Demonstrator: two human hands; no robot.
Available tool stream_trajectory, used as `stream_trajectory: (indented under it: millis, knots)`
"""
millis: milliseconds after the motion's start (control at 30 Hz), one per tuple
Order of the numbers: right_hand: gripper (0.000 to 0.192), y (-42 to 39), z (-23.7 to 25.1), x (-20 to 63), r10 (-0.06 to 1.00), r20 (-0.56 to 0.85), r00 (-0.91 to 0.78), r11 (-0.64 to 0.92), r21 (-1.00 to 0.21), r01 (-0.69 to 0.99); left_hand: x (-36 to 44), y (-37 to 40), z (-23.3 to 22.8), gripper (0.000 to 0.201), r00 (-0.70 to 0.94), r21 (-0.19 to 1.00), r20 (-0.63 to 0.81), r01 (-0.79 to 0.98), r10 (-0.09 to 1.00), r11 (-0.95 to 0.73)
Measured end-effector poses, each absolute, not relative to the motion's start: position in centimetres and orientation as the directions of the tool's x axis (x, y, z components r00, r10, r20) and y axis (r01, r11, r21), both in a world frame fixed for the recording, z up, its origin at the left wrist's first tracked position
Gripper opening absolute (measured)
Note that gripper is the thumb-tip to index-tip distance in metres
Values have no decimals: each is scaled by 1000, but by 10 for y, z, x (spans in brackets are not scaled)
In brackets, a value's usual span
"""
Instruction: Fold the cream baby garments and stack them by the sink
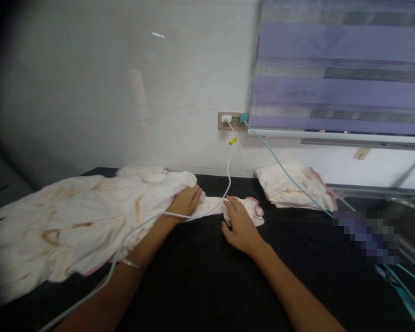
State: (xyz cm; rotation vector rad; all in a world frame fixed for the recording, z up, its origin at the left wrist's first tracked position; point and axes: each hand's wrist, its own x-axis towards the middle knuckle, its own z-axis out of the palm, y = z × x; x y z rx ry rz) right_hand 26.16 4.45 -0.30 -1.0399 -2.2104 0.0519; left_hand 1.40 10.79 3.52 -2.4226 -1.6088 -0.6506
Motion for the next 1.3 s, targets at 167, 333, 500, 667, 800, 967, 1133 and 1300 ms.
stream_trajectory:
  millis: [167,333,500,667,800,967,1133,1300]
  knots:
    - [94,43,-6,256,711,513,-480,681,-334,652,52,81,39,36,628,156,337,698,702,-699]
    - [51,50,-6,261,774,422,-471,606,-281,744,83,58,43,30,721,267,339,542,604,-797]
    - [29,54,0,268,917,286,-279,329,-146,933,74,60,32,41,598,268,384,658,704,-704]
    - [31,61,6,284,938,331,-106,142,-87,986,55,80,18,44,529,131,396,776,750,-617]
    - [34,68,15,308,925,375,56,3,-156,988,24,101,18,45,458,49,399,854,794,-518]
    - [24,66,24,318,875,470,114,-4,-227,974,-31,112,27,74,2,124,515,989,857,-76]
    - [49,57,16,295,826,545,-146,327,-252,911,-27,108,29,62,-132,162,602,986,788,42]
    - [60,49,2,272,789,451,-418,579,-320,750,22,102,30,59,138,133,632,950,762,-283]
